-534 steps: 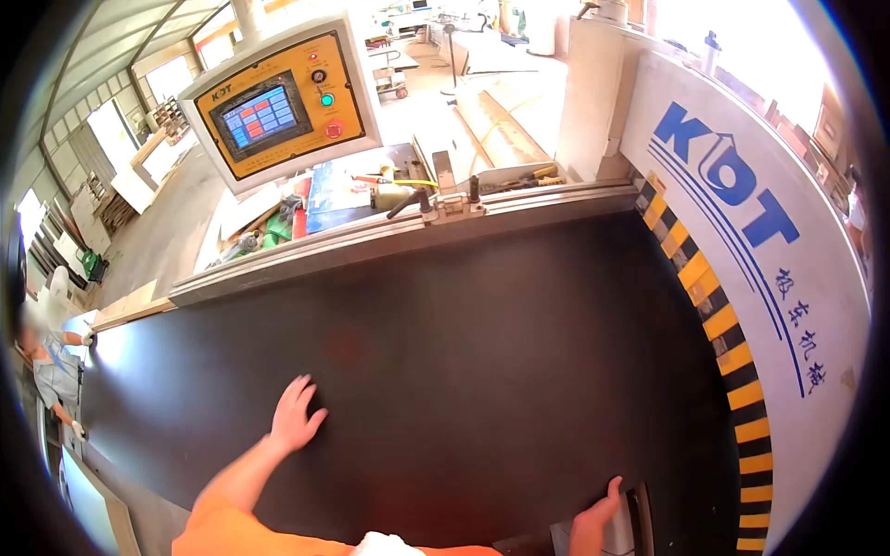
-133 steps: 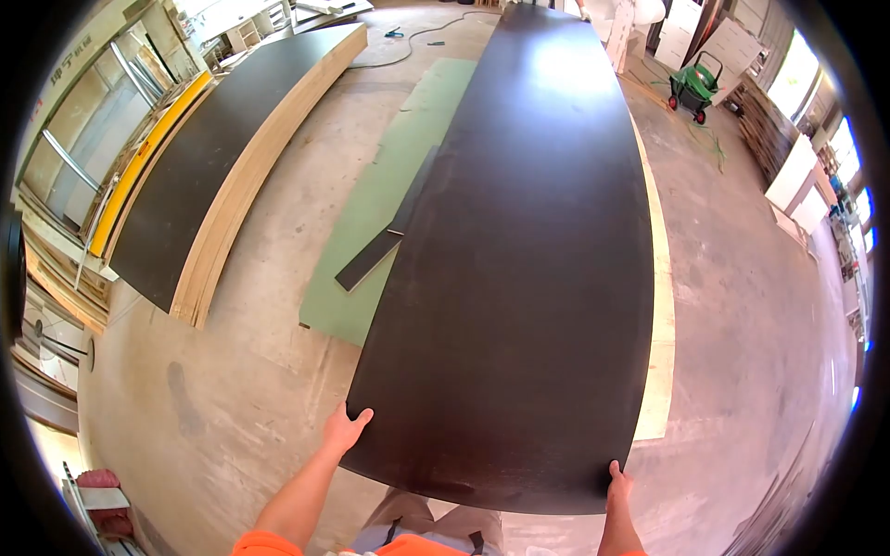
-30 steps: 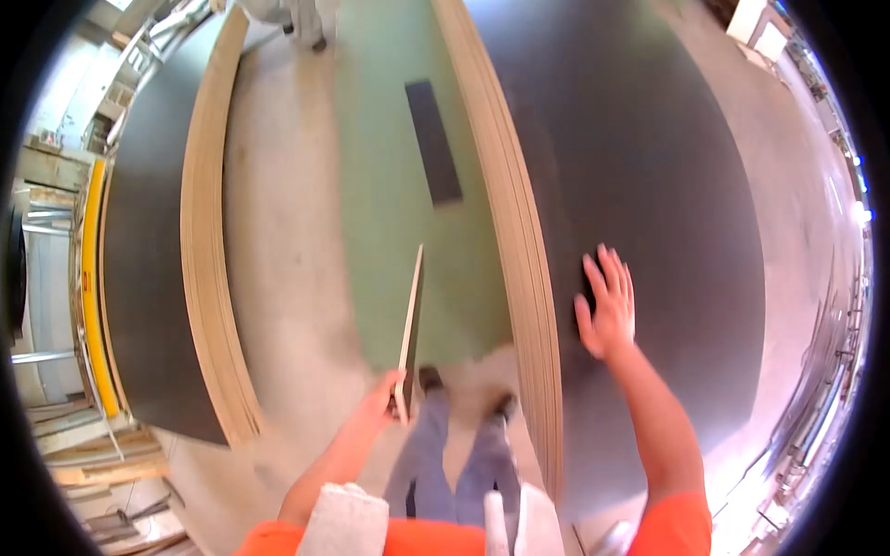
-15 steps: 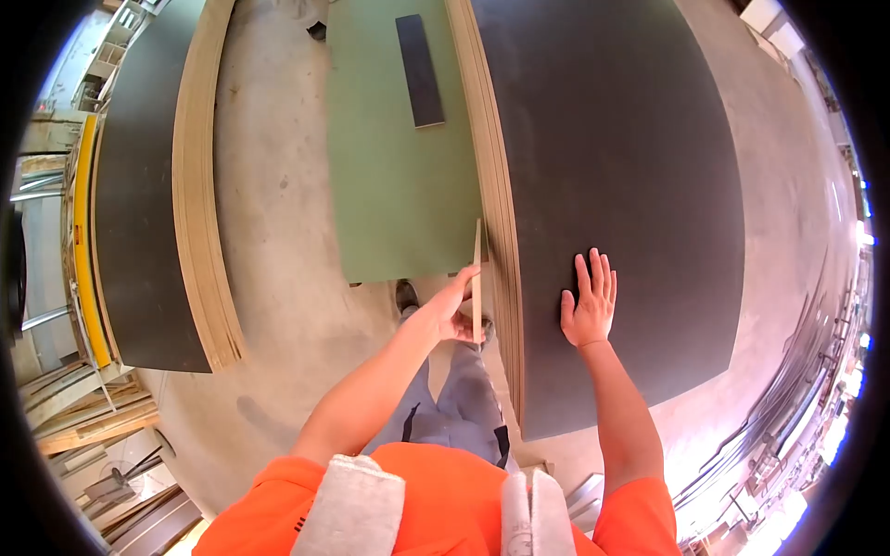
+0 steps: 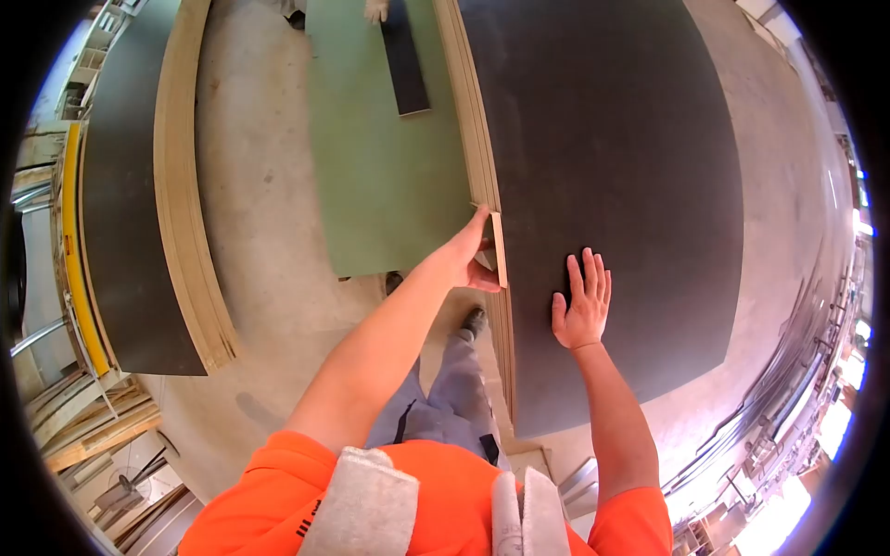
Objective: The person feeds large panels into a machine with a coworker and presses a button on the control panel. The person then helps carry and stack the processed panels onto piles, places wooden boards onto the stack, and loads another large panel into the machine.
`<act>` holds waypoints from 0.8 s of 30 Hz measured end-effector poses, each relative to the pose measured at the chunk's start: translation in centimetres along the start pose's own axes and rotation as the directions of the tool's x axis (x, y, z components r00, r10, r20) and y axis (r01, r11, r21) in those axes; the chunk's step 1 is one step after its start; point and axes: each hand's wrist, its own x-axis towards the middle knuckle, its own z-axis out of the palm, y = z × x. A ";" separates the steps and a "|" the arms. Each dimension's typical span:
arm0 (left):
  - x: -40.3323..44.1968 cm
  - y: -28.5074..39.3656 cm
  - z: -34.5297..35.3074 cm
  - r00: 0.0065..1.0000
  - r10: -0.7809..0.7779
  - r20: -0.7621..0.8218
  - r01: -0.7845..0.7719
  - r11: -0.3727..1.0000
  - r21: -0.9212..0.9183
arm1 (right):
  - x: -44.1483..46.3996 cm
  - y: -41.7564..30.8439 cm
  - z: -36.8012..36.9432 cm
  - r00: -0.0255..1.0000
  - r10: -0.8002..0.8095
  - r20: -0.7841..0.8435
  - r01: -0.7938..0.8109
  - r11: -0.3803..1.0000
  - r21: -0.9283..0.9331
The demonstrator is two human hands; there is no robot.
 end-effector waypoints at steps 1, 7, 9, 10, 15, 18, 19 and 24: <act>-0.5 0.0 -0.1 1.000 -0.017 -0.017 0.017 1.000 0.000 | -0.1 0.0 -0.1 1.000 0.001 0.005 -0.001 1.000 0.002; -0.3 -2.0 -0.8 0.926 0.350 -0.140 -0.326 0.930 0.173 | 0.0 0.0 -0.3 1.000 0.005 0.004 -0.005 1.000 0.016; 0.5 -2.6 -0.9 0.872 0.475 -0.117 -0.454 0.875 0.170 | 0.1 0.0 -0.2 1.000 0.006 0.003 -0.006 1.000 0.012; 0.1 -2.5 -0.6 0.868 0.492 -0.074 -0.477 0.865 0.157 | 0.2 0.0 -0.1 1.000 0.005 0.002 -0.005 1.000 0.011; 1.8 -3.1 -0.8 0.885 0.466 0.009 -0.463 0.876 0.136 | 0.3 0.0 -0.2 1.000 0.010 0.006 -0.010 1.000 0.007; 1.4 -3.7 -0.6 0.863 0.504 0.023 -0.503 0.856 0.117 | 0.2 0.0 0.0 1.000 0.010 0.004 -0.010 1.000 0.003; 2.0 -3.9 -0.8 0.858 0.513 0.027 -0.513 0.851 0.110 | 0.1 0.0 -0.1 1.000 0.012 0.004 -0.012 1.000 0.000; 3.3 -4.5 -0.9 0.845 0.533 -0.034 -0.529 0.844 0.089 | 0.0 0.0 -0.2 1.000 0.015 0.009 -0.015 1.000 0.011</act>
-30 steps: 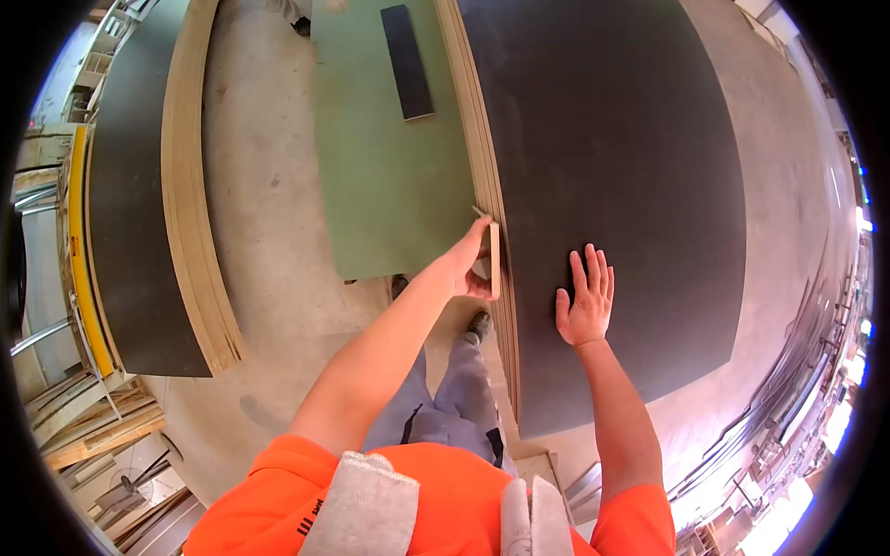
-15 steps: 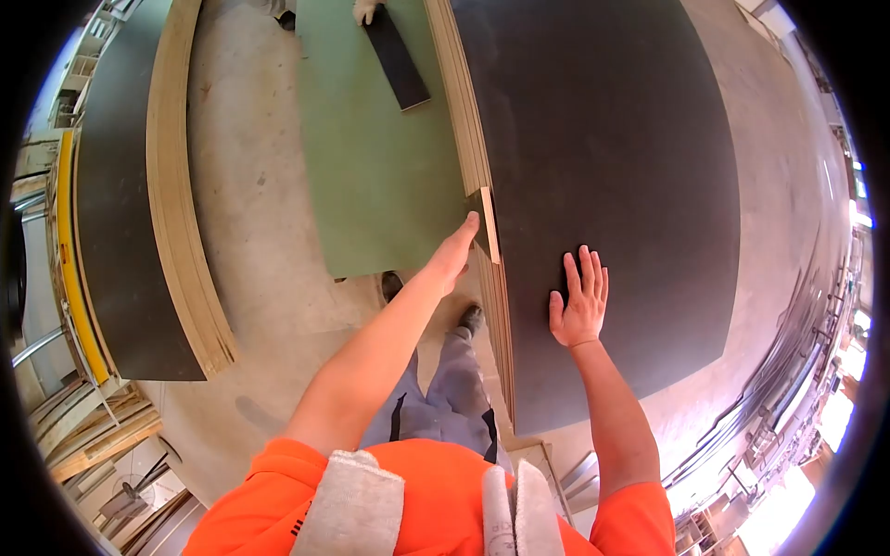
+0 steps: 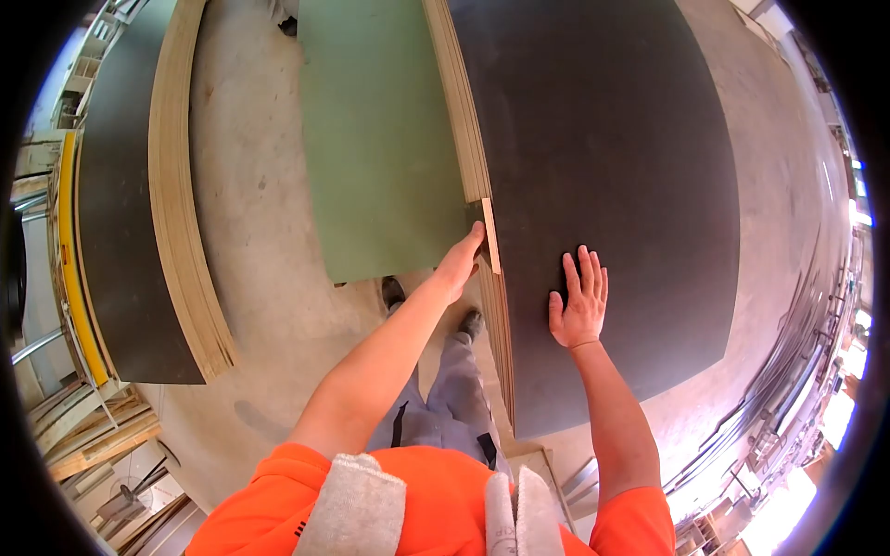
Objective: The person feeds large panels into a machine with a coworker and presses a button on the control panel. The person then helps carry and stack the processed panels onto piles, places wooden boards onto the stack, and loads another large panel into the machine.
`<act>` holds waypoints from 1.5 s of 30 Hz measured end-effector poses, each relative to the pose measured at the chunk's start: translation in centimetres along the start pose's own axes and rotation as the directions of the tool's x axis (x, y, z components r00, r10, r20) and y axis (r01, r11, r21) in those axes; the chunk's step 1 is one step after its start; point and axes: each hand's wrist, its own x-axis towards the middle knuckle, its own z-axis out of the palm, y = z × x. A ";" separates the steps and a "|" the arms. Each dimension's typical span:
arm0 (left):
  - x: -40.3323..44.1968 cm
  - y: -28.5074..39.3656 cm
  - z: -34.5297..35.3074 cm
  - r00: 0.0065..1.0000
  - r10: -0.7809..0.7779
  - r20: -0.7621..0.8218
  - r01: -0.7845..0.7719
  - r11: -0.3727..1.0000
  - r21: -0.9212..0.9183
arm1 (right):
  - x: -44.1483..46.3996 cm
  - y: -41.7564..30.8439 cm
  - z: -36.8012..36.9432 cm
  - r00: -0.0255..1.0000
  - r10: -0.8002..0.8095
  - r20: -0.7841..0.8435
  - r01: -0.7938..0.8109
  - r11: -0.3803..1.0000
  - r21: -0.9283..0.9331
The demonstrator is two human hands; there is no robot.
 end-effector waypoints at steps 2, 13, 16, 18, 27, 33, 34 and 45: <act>-0.6 0.5 0.5 0.999 0.019 -0.032 -0.020 0.999 -0.028 | -0.1 0.2 0.0 1.000 -0.002 -0.003 0.002 1.000 0.004; -5.7 0.5 3.4 0.964 0.144 -0.225 -0.146 0.989 0.008 | -1.3 0.7 -1.4 0.997 -0.009 -0.078 0.014 0.997 0.070; -6.3 -0.4 3.6 0.952 0.246 -0.182 -0.207 0.956 0.210 | -3.2 1.7 -2.1 0.992 0.047 -0.120 -0.021 0.978 0.206; -5.8 -1.0 3.7 0.937 0.317 -0.145 -0.230 0.875 0.427 | -5.8 2.2 -4.0 0.982 0.151 -0.117 -0.103 0.935 0.339; -3.8 -3.2 5.7 0.715 0.629 -0.306 -0.161 0.574 0.803 | -30.1 19.3 -5.5 0.561 0.827 -0.026 -0.513 0.372 0.773; -4.0 -2.9 7.1 0.692 0.623 -0.365 -0.108 0.589 0.801 | -44.0 35.3 -3.5 0.095 0.896 0.433 -0.649 -0.274 0.710; -4.1 -2.9 7.6 0.678 0.627 -0.383 -0.105 0.598 0.794 | -44.8 36.9 -3.2 0.108 0.893 0.437 -0.723 -0.231 0.651; 0.1 -5.1 6.4 0.477 0.742 -0.472 -0.048 0.558 0.828 | -41.2 58.1 -1.1 0.251 0.789 0.561 -0.833 -0.119 0.540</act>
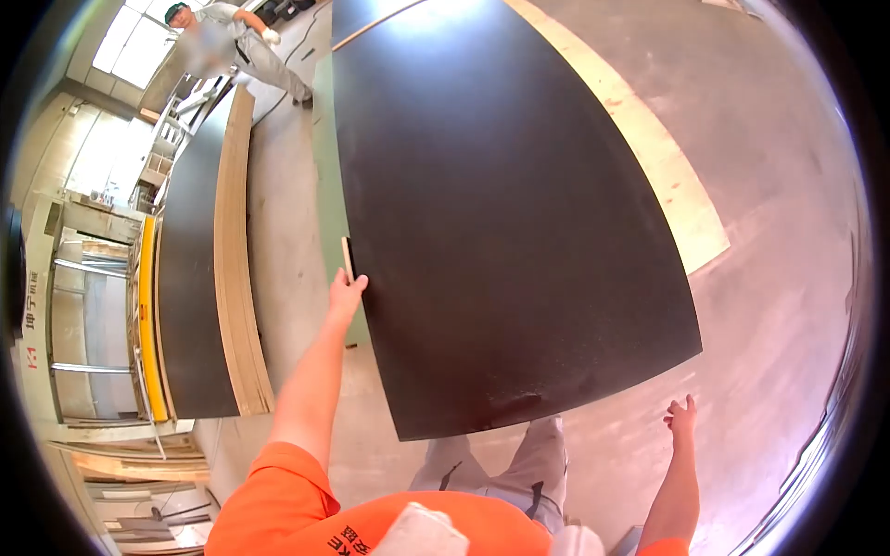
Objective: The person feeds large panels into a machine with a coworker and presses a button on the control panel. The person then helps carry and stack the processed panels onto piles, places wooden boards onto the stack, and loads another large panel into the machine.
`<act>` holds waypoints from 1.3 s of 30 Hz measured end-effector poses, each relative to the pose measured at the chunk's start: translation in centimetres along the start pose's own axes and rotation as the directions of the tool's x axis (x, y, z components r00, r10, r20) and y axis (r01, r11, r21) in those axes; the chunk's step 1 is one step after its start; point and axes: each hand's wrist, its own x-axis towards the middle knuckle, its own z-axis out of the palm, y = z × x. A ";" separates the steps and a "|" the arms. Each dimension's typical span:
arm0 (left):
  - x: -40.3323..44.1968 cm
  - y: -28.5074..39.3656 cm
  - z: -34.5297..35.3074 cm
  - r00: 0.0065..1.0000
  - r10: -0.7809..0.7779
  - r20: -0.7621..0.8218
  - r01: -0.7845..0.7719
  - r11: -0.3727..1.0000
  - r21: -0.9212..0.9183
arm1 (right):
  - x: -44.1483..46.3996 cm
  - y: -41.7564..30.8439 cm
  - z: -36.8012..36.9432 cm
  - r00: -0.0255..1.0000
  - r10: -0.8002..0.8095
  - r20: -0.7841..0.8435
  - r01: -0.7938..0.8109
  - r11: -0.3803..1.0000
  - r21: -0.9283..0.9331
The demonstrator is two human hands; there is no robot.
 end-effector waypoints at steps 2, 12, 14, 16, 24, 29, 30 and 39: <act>-0.2 1.3 -1.4 0.993 -0.051 0.105 0.054 0.998 -0.024 | 1.4 0.1 -1.4 1.000 0.007 -0.025 -0.008 0.998 -0.055; 0.1 6.3 -1.5 0.990 -0.119 0.070 0.119 0.993 0.011 | 5.5 0.9 -3.5 1.000 0.011 0.008 -0.010 0.990 -0.139; 1.0 5.9 -1.2 0.989 -0.124 0.078 0.121 0.992 0.042 | 5.5 0.8 -3.6 1.000 0.011 0.015 -0.008 0.984 -0.178; 0.5 8.0 -1.7 0.987 -0.158 0.037 0.152 0.980 0.127 | 5.7 0.6 -3.8 0.999 0.052 0.012 -0.049 0.986 -0.158; 1.9 6.7 -1.2 0.976 -0.215 0.039 0.212 0.975 0.073 | 6.1 -3.3 -2.7 0.998 0.061 0.032 -0.057 0.990 -0.130; 2.2 6.0 -1.1 0.978 -0.210 0.001 0.210 0.976 0.053 | 5.9 -5.1 -1.8 0.997 0.075 0.022 -0.072 0.991 -0.117; 3.3 3.3 -0.5 0.978 -0.208 0.033 0.208 0.978 0.002 | 6.1 -5.3 -1.7 0.997 0.068 0.027 -0.064 0.991 -0.120; 2.3 7.9 -1.4 0.993 -0.104 -0.046 0.114 0.922 0.370 | 8.1 -4.5 -2.5 0.993 0.056 0.106 -0.043 0.992 -0.118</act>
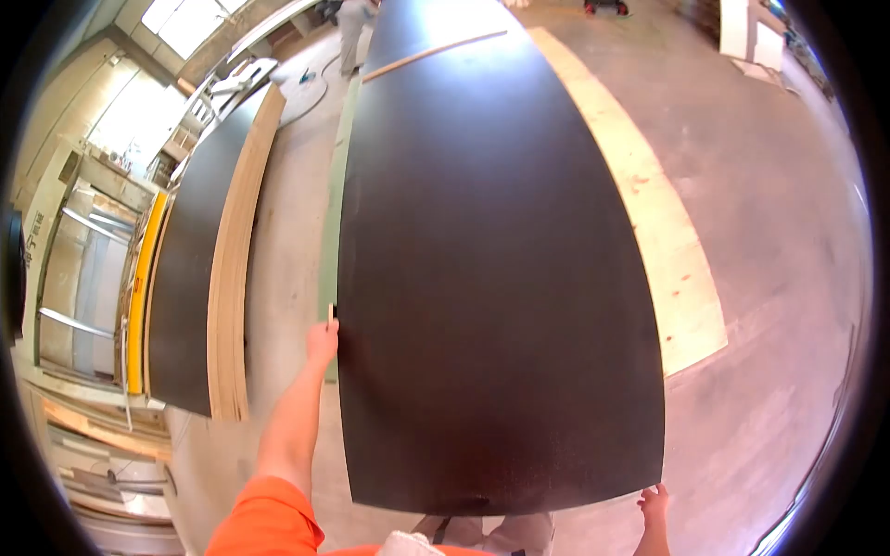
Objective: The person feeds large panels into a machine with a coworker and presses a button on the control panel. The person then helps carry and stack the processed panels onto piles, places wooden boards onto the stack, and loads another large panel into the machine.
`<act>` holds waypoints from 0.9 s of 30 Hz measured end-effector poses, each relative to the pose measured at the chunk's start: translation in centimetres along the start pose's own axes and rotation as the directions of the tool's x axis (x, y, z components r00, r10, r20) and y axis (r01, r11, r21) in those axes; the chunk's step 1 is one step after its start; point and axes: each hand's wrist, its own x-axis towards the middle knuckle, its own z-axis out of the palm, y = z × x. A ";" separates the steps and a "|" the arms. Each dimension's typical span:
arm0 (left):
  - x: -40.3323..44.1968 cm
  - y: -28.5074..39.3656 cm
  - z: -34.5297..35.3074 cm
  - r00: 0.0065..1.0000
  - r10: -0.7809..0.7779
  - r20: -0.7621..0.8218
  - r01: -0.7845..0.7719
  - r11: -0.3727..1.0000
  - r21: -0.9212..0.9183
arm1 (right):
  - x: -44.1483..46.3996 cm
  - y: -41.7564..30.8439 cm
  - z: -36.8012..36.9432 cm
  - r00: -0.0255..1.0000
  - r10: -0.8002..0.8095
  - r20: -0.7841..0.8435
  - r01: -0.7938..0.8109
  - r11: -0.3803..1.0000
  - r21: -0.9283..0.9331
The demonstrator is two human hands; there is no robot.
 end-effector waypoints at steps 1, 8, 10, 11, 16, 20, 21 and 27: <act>-0.1 0.8 -0.7 0.999 -0.017 0.037 0.015 0.999 0.046 | 0.9 0.4 0.0 0.999 0.006 0.036 -0.006 1.000 -0.010; -0.3 0.0 0.4 0.988 0.051 -0.142 0.007 0.925 0.381 | 2.3 -0.5 -1.2 0.996 0.028 0.079 -0.016 0.989 -0.144; -1.3 1.2 -0.1 0.991 0.057 -0.125 -0.002 0.914 0.405 | 3.2 -0.2 -2.4 0.997 0.039 0.067 -0.029 0.989 -0.146; -1.5 1.4 -1.2 0.991 0.064 -0.119 -0.009 0.908 0.418 | 3.0 0.0 -2.6 0.998 0.049 0.045 -0.042 0.990 -0.137; -2.1 0.7 0.1 0.995 -0.036 -0.088 0.055 0.975 0.214 | 2.8 -0.2 -1.8 0.997 0.041 0.068 -0.029 0.987 -0.159; -2.8 1.2 -0.9 0.991 -0.132 -0.004 0.132 0.988 0.083 | 3.2 0.9 -0.7 0.995 0.007 0.096 0.014 0.977 -0.214; -2.9 1.2 -1.0 0.988 -0.153 0.012 0.152 0.986 0.074 | 3.2 1.0 -0.5 0.994 0.002 0.105 0.023 0.973 -0.230; -3.2 -0.4 0.0 0.979 -0.202 -0.010 0.199 0.970 -0.139 | 0.6 -1.4 0.9 0.995 -0.011 0.098 0.021 0.995 -0.098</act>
